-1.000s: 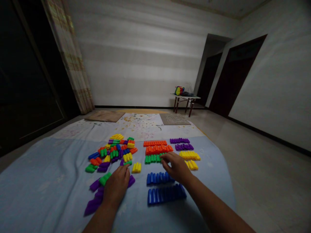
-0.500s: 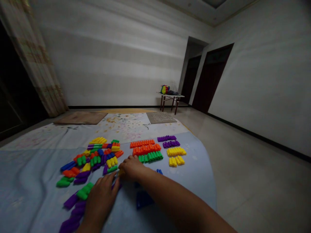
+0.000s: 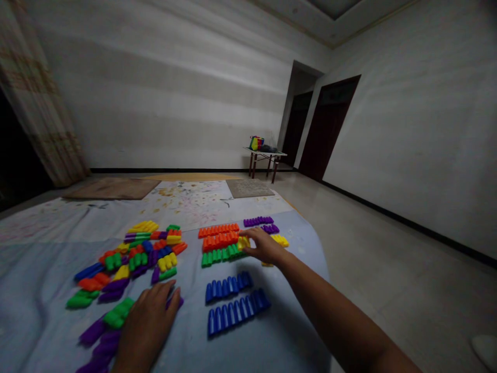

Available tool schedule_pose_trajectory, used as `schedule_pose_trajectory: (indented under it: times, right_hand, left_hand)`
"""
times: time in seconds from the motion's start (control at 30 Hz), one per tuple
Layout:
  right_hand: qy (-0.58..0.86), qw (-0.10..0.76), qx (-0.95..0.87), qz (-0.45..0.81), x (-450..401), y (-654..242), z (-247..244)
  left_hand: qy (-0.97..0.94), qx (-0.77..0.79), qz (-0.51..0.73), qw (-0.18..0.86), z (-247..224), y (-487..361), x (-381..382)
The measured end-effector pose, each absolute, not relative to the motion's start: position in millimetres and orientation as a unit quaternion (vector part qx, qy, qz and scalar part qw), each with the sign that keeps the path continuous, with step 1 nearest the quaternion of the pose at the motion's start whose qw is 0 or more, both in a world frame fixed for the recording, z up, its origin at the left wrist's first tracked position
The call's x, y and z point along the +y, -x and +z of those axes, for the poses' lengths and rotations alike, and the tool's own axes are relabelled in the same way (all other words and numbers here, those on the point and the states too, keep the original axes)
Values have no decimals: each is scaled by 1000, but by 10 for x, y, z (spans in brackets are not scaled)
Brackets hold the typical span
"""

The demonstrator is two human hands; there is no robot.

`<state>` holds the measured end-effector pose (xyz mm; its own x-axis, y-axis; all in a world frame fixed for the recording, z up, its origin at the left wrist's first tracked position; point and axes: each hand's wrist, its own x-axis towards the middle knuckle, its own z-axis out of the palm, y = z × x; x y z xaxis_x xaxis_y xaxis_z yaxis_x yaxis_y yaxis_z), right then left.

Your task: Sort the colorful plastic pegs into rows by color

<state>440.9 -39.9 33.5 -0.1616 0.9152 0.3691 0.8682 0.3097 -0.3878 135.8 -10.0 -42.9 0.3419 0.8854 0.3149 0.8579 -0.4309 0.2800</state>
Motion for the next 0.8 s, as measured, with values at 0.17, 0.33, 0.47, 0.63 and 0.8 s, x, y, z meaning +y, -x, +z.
schedule_pose_trajectory:
  times: [0.17, 0.33, 0.47, 0.63, 0.8]
  right_hand:
    - [650, 254, -715, 31, -691, -5080, 313]
    - [691, 203, -693, 30, -896, -5479, 203]
    - [713, 159, -683, 30, -967, -5641, 98]
    - [711, 148, -685, 48, -985, -5663, 11]
    - [690, 162, -701, 74, -985, -5554, -6]
  left_hand:
    - [-820, 530, 211, 35, -436, -1354, -86]
    - [-818, 534, 206, 52, -441, -1353, -67]
    - [-819, 530, 214, 45, -457, -1337, -54]
    - [-819, 532, 210, 48, -442, -1332, -57]
    - [-815, 535, 215, 62, -450, -1327, -55]
